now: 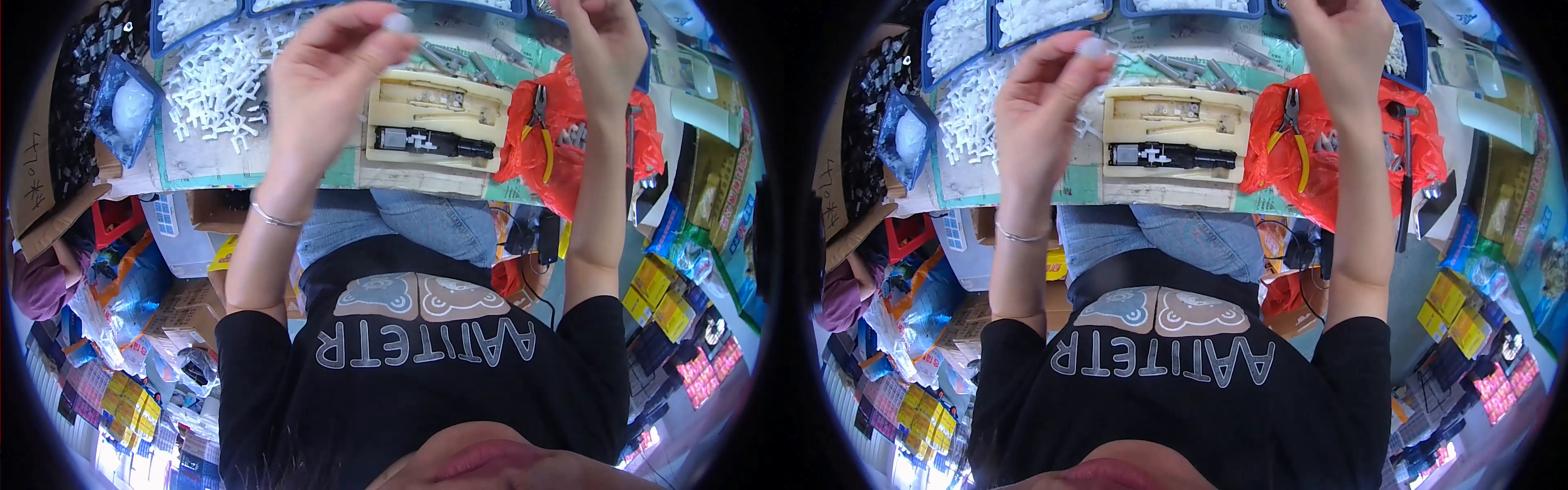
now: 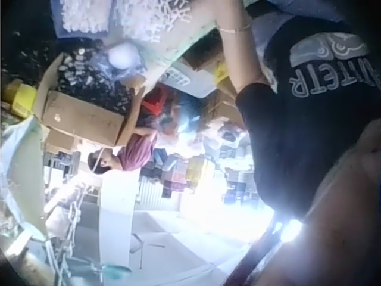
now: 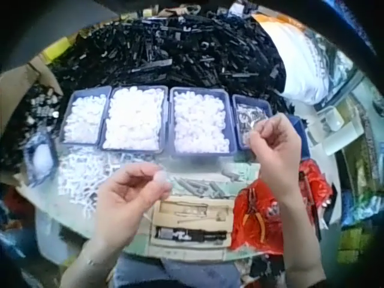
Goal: The person assembles small plastic parts and metal pins into a plastic casing by hand and with pliers, creating a single unit.
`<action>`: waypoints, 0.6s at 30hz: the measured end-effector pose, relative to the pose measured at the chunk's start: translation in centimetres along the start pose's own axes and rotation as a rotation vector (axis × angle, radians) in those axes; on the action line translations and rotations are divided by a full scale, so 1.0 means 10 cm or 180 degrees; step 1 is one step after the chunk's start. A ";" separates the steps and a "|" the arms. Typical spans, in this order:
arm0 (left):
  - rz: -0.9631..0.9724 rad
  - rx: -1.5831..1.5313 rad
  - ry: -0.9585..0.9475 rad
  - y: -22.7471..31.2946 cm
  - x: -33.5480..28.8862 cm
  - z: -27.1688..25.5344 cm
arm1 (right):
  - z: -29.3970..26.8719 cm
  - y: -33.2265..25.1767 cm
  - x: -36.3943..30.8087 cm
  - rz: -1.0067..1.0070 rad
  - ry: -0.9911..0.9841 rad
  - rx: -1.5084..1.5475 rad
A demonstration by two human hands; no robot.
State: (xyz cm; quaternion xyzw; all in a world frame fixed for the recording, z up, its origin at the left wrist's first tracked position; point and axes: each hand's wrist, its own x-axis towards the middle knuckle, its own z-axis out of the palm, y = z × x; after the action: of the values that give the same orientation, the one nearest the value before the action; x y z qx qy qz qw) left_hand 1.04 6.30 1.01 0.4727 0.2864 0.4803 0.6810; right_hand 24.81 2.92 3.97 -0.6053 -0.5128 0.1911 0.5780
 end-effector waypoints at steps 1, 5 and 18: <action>-0.0150 -0.0041 -0.0118 -0.01 -0.11 0.04 | 0.11 0.00 -0.13 -0.0164 -0.0193 0.0276; -0.0662 -0.0865 -0.0348 -0.05 -0.29 0.29 | 0.35 -0.33 -0.67 -0.0294 -0.0339 0.0848; -0.0686 -0.1163 -0.0433 -0.03 -0.39 0.30 | 0.35 -0.45 -0.90 -0.0596 -0.0212 0.0473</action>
State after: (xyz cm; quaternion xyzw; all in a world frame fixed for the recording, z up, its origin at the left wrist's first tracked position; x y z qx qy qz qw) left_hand 2.24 1.60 1.64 0.3394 0.1969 0.4157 0.8205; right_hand 16.56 -3.73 3.82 -0.5036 -0.5704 0.1938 0.6192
